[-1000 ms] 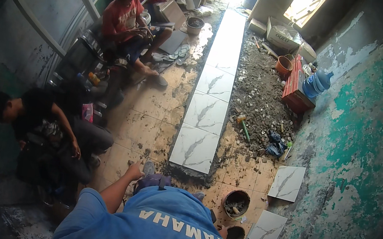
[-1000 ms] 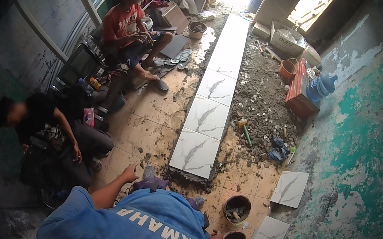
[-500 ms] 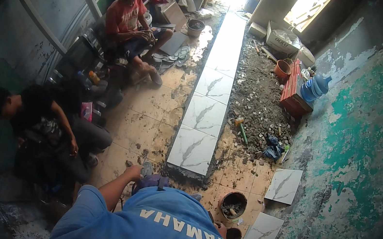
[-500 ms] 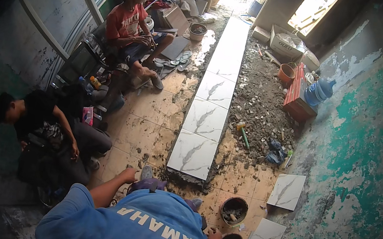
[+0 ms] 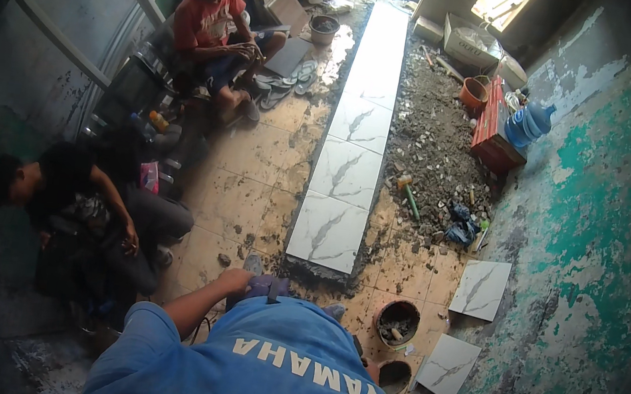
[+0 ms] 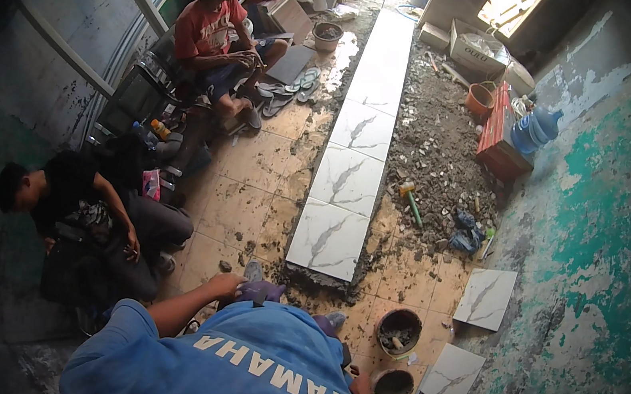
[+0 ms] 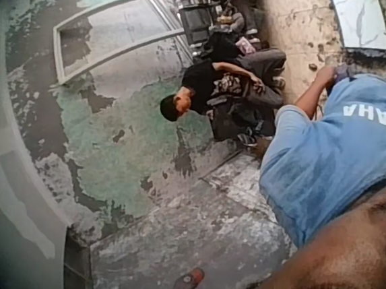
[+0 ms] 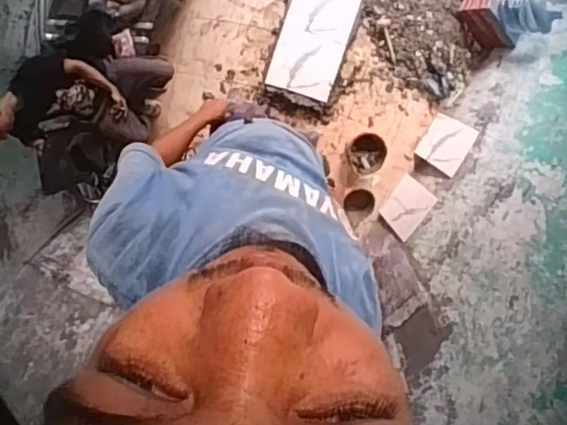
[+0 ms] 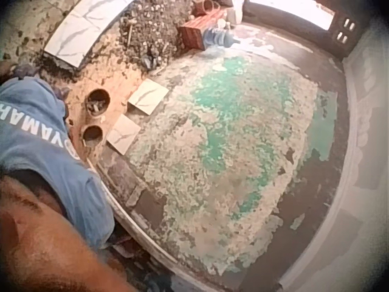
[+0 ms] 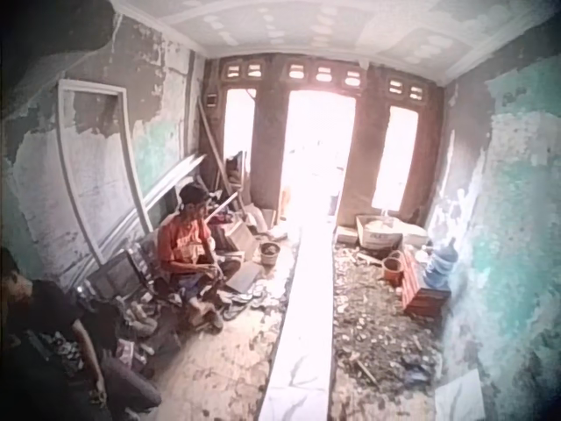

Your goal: The person installs a floor tile by placing it onto the mortar by hand, aligning it with a metal straight edge, and tapping it with a mallet.

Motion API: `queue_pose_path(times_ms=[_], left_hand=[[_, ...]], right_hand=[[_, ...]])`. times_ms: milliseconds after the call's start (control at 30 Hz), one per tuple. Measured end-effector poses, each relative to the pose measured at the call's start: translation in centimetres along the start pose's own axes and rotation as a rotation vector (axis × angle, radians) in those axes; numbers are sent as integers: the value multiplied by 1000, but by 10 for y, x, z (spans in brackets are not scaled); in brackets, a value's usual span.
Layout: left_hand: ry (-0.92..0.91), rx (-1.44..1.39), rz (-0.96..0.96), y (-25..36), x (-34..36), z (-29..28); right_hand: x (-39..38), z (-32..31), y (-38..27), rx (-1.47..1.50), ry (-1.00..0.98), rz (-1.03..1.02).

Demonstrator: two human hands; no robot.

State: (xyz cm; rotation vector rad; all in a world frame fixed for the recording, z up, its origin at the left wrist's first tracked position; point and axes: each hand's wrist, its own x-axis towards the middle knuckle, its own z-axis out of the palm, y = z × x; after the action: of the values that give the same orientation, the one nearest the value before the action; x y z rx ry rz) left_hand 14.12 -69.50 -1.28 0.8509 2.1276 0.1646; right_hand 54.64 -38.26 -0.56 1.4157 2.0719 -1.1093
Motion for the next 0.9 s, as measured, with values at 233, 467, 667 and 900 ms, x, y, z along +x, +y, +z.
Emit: queue_pose_path(times_ms=[233,467,667,900], left_hand=[[-37,-7,-164,11,5,-17],[-32,-112,-199,1,23,-7],[-10,-112,-205,-13,42,7],[165,-423,-173,82,38,-73]], right_hand=[[-1,-14,2,-87,-21,-29],[2,-19,-18,-126,-6,53],[17,-20,-20,19,159,-51],[79,-43,-119,325,74,1]])
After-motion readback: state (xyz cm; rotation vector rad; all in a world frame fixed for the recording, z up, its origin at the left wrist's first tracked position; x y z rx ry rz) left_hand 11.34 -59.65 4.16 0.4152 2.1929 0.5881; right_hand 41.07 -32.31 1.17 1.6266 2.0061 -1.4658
